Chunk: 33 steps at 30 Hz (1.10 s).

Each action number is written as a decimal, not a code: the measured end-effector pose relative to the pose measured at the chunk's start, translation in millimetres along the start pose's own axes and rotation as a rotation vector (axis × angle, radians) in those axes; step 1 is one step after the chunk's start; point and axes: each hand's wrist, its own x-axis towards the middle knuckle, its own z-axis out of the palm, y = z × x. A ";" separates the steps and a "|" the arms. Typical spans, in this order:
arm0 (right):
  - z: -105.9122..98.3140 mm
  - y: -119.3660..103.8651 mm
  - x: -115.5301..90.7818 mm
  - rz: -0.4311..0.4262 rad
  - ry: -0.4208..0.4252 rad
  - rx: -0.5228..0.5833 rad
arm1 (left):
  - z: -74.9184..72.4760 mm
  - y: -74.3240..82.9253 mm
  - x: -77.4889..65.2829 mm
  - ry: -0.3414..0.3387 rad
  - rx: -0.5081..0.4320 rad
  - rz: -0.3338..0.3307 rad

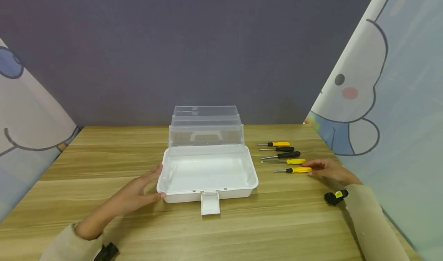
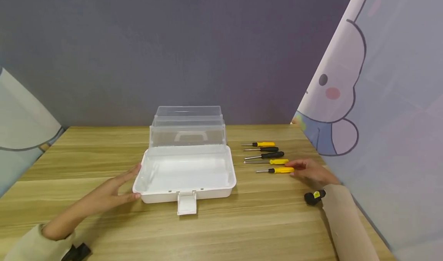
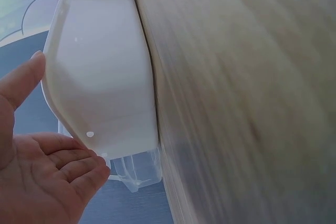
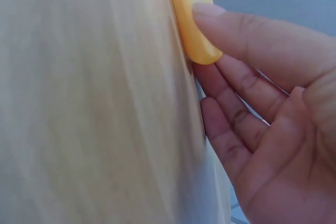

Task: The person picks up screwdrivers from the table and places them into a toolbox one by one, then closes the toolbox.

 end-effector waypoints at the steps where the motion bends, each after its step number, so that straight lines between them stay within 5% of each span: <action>1: -0.2 0.2 0.6 0.000 -0.003 0.005 | -0.1 -0.1 0.0 0.002 0.001 0.000; 33: 2.1 -13.1 10.2 0.101 -0.030 -0.078 | -1.4 -2.8 0.5 -0.012 0.005 0.001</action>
